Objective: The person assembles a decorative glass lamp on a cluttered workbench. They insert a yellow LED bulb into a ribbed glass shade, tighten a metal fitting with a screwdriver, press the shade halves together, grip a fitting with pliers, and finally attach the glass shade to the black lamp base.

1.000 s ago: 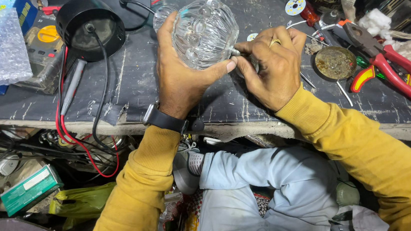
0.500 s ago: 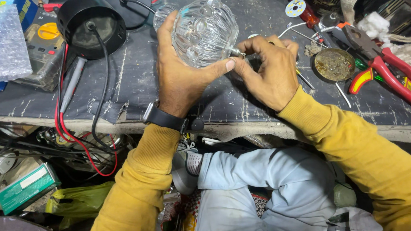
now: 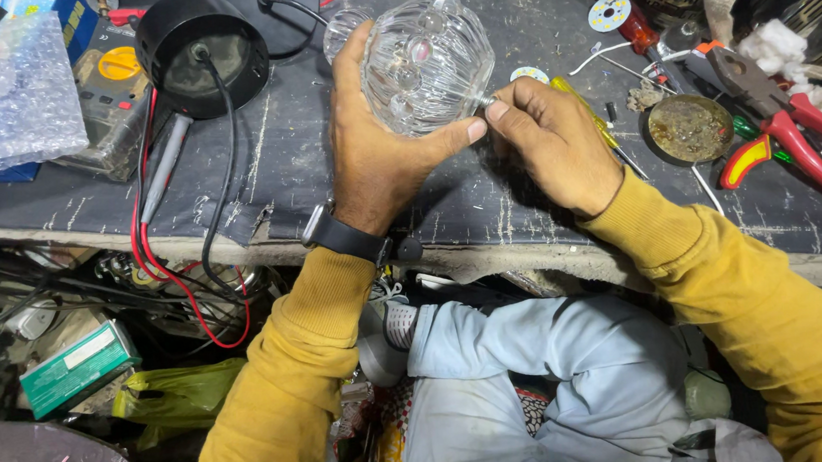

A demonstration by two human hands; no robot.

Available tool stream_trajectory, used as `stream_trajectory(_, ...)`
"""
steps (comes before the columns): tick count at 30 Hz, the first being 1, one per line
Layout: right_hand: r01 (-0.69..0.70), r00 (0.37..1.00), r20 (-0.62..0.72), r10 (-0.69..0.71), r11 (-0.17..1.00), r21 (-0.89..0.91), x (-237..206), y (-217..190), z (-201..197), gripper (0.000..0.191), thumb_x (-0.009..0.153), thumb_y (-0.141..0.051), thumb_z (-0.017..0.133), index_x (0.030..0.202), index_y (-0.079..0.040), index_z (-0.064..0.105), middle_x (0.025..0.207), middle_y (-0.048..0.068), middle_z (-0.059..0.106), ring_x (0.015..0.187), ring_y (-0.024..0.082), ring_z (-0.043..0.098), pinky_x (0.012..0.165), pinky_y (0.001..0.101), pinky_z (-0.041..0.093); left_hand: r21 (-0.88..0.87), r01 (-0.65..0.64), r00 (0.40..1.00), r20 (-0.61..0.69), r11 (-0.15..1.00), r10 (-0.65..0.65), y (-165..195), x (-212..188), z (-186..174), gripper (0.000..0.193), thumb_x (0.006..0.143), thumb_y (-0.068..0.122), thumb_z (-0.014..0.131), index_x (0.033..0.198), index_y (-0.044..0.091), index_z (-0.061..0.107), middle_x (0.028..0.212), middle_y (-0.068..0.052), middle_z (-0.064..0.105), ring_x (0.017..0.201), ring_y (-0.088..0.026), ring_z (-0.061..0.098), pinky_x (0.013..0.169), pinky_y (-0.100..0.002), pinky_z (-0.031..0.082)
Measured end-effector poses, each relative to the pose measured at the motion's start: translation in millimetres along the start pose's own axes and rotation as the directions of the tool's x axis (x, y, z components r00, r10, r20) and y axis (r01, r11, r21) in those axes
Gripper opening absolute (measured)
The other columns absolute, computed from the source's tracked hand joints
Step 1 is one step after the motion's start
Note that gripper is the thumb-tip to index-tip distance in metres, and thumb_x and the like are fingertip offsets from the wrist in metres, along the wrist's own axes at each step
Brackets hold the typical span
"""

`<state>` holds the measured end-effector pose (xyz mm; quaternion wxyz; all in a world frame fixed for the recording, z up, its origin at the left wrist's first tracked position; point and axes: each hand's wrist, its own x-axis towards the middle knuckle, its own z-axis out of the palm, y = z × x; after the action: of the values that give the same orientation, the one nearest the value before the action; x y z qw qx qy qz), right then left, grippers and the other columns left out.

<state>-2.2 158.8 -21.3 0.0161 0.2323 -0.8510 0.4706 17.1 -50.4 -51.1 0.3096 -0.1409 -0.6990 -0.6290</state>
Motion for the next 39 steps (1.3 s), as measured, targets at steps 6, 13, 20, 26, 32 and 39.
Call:
stream_trajectory(6, -0.206, 0.978, 0.081, 0.191, 0.938, 0.279, 10, -5, -6, 0.026, 0.099, -0.022, 0.064, 0.088, 0.000, 0.069, 0.071, 0.000, 0.066, 0.059, 0.007, 0.053, 0.054, 0.0240, 0.042, 0.098, -0.048, 0.999, -0.012, 0.994, 0.049, 0, 0, 0, 0.116, 0.066, 0.027, 0.104, 0.154, -0.002, 0.034, 0.146, -0.022, 0.056, 0.134, -0.028, 0.061, 0.116, -0.039, 0.052)
stream_trajectory(13, 0.196, 0.967, -0.110, -0.231, 0.946, -0.259, -1, -7, -8, 0.025, 0.095, -0.023, 0.076, 0.106, -0.001, 0.074, 0.079, 0.004, 0.070, 0.065, 0.007, 0.062, 0.062, 0.0246, 0.049, 0.169, -0.077, 0.997, -0.008, 0.983, 0.079, -2, -1, -2, 0.115, 0.067, 0.030, 0.104, 0.154, 0.000, 0.034, 0.144, -0.020, 0.059, 0.133, -0.029, 0.063, 0.115, -0.039, 0.053)
stream_trajectory(20, 0.495, 0.732, 0.081, -0.676, 0.447, -0.745, -7, -25, -11, 0.017, 0.099, -0.018, 0.074, 0.105, -0.004, 0.070, 0.081, 0.007, 0.067, 0.081, 0.027, 0.064, 0.077, 0.0422, 0.040, 0.151, -0.101, 0.994, -0.030, 0.983, 0.107, -3, -2, -1, 0.114, 0.067, 0.029, 0.105, 0.154, 0.000, 0.036, 0.145, -0.020, 0.059, 0.134, -0.029, 0.062, 0.116, -0.040, 0.053)
stream_trajectory(26, 0.349, 0.885, -0.011, -0.466, 0.678, -0.647, -4, -14, 1, 0.017, 0.102, -0.020, 0.067, 0.096, -0.003, 0.068, 0.071, 0.010, 0.062, 0.067, 0.033, 0.060, 0.072, 0.0444, 0.041, 0.129, -0.109, 0.993, -0.026, 0.986, 0.113, -3, -2, -1, 0.115, 0.069, 0.030, 0.104, 0.154, -0.001, 0.033, 0.146, -0.021, 0.058, 0.135, -0.029, 0.062, 0.116, -0.040, 0.053)
stream_trajectory(32, -0.232, 0.959, 0.211, 0.187, 0.949, 0.213, 21, -3, -14, 0.033, 0.102, -0.027, 0.054, 0.085, -0.001, 0.066, 0.067, 0.005, 0.064, 0.059, 0.017, 0.058, 0.057, 0.0324, 0.047, 0.191, -0.080, 0.997, -0.008, 0.978, 0.083, -4, -2, -3, 0.114, 0.067, 0.029, 0.103, 0.153, -0.001, 0.035, 0.143, -0.019, 0.059, 0.131, -0.028, 0.064, 0.113, -0.039, 0.055)
stream_trajectory(39, -0.153, 0.976, 0.174, 0.131, 0.981, 0.116, 12, -6, -23, 0.021, 0.099, -0.022, 0.061, 0.102, -0.001, 0.062, 0.080, 0.003, 0.064, 0.065, 0.008, 0.055, 0.057, 0.0256, 0.044, -0.044, -0.044, 0.999, -0.008, 0.998, 0.044, -4, -4, 1, 0.112, 0.068, 0.030, 0.102, 0.153, 0.000, 0.036, 0.145, -0.020, 0.057, 0.133, -0.029, 0.063, 0.116, -0.040, 0.054)
